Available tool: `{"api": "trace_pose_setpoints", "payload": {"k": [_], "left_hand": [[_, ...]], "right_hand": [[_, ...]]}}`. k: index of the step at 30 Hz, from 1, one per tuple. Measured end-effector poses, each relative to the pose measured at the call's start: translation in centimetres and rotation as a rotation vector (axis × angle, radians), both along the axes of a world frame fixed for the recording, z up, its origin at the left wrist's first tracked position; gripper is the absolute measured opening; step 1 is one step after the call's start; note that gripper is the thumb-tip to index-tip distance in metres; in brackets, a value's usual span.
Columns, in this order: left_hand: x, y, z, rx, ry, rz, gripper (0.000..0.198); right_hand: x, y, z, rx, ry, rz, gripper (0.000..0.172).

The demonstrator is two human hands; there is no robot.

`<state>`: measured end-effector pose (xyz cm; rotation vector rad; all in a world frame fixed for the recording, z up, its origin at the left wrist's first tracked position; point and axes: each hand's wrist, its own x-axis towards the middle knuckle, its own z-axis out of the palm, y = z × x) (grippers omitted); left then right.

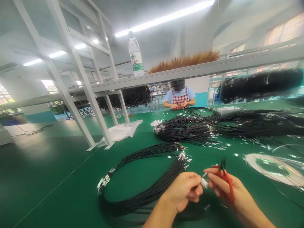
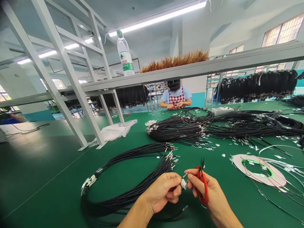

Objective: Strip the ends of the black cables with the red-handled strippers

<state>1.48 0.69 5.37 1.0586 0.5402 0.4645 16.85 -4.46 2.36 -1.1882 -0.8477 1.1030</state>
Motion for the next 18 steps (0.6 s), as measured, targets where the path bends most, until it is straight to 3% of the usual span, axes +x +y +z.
{"api": "trace_pose_setpoints", "payload": {"k": [8, 14, 18], "left_hand": [[0.80, -0.78, -0.18, 0.113, 0.118, 0.137, 0.036], [0.34, -0.37, -0.27, -0.024, -0.062, 0.005, 0.036], [0.02, -0.11, -0.06, -0.025, -0.095, -0.008, 0.035]], "right_hand": [[0.06, -0.07, -0.18, 0.016, -0.011, 0.043, 0.037], [0.00, -0.14, -0.13, 0.025, 0.045, 0.085, 0.038], [-0.13, 0.06, -0.32, -0.009, 0.014, 0.118, 0.040]]}}
